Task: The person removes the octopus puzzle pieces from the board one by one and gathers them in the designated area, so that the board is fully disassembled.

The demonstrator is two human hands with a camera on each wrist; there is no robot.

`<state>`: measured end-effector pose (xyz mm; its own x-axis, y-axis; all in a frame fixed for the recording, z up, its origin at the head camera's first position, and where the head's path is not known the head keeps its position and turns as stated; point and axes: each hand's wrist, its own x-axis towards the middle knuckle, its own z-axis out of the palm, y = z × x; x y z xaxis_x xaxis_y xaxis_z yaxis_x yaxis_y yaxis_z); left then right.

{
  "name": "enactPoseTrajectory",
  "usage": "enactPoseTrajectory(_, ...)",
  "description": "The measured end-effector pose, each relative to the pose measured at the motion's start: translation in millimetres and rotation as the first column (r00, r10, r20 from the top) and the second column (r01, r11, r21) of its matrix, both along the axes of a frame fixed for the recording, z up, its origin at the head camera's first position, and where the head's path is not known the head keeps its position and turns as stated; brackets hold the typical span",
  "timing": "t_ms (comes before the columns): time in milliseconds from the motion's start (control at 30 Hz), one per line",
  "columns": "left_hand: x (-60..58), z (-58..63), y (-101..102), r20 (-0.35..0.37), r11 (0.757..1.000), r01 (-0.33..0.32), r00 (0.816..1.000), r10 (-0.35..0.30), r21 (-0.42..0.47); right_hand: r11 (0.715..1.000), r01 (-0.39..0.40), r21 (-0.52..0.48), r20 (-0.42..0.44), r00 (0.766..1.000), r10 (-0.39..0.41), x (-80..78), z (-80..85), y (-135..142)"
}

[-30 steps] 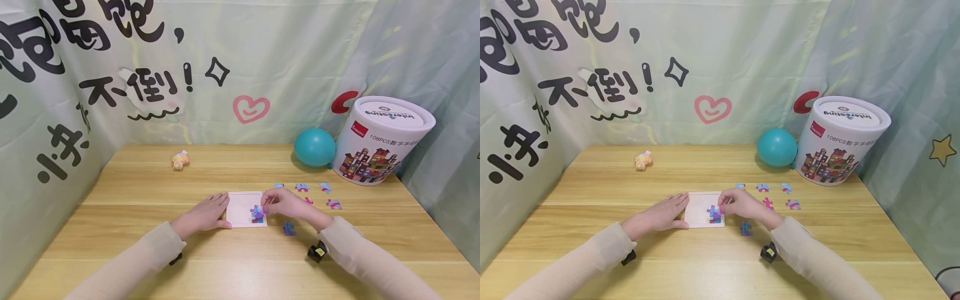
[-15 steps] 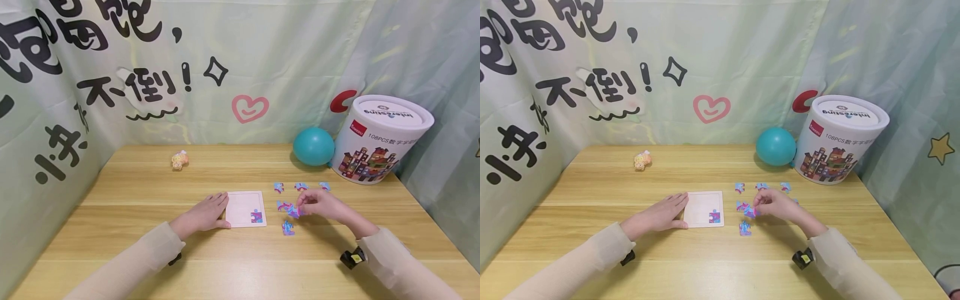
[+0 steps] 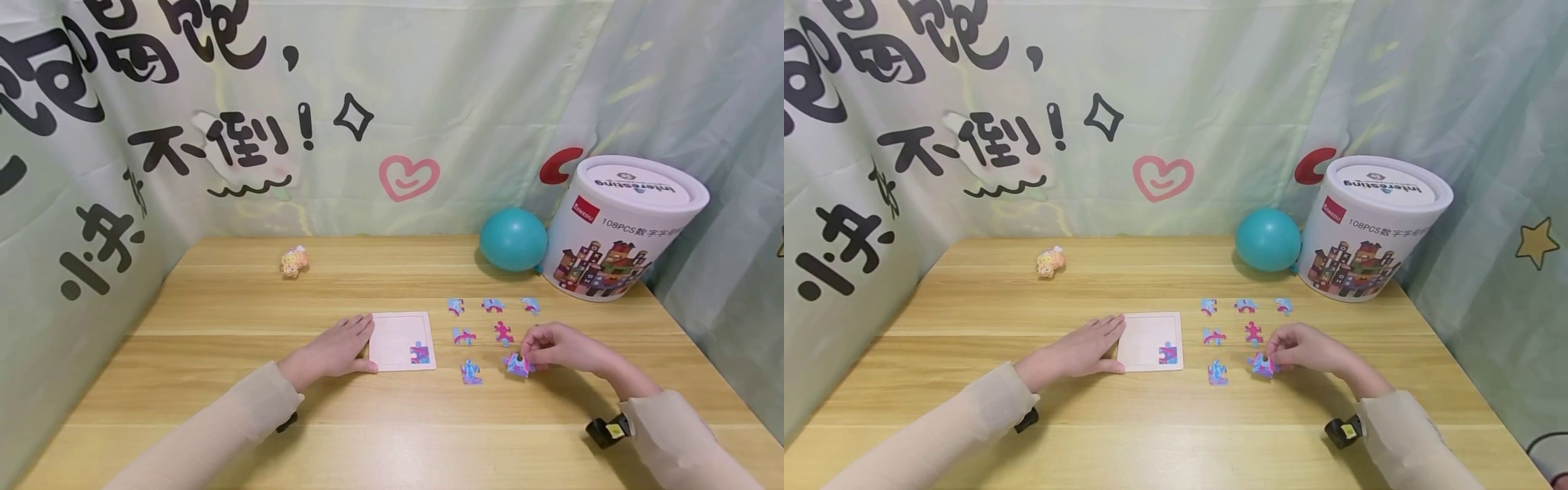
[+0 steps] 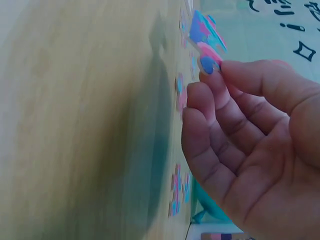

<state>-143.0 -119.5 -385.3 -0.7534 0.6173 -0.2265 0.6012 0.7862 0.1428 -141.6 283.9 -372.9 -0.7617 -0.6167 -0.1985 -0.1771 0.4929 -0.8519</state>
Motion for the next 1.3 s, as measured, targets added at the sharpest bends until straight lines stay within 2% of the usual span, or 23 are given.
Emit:
enactPoseTrajectory(167, -0.8, 0.1, -0.1, -0.004, 1.000, 0.009, 1.000, -0.009, 0.004, 0.999, -0.021, 0.035, 0.005, 1.000, 0.020, -1.0, -5.4, 5.9)
enactPoseTrajectory(467, -1.2, 0.1, 0.2, -0.002, 1.000, 0.010, 1.000, -0.010, -0.007, 0.997, -0.013, 0.081, 0.021, 1.000, 0.012, -3.9, -10.7, 1.0)
enactPoseTrajectory(667, -1.6, -1.1, 0.5, -0.004, 1.000, 0.003, 1.000, -0.003, -0.012, 0.995, -0.015, 0.095, 0.019, 1.000, 0.013, -5.6, -9.5, -0.4)
enactPoseTrajectory(867, -1.7, -1.3, 0.8, -0.004, 1.000, -0.003, 1.000, 0.003, -0.009, 0.994, 0.024, 0.105, 0.018, 1.000, -0.026, -6.2, -2.5, -6.5)
enactPoseTrajectory(1067, -1.4, -1.6, 0.5, 0.000, 1.000, -0.004, 1.000, 0.004, -0.003, 0.995, 0.010, 0.095, -0.069, 0.998, -0.003, -13.3, 2.6, -21.3)
enactPoseTrajectory(1300, -1.2, -2.0, 0.8, 0.002, 1.000, -0.007, 1.000, 0.007, -0.004, 0.993, -0.022, 0.118, -0.177, 0.983, 0.043, -21.0, 6.8, -52.6)
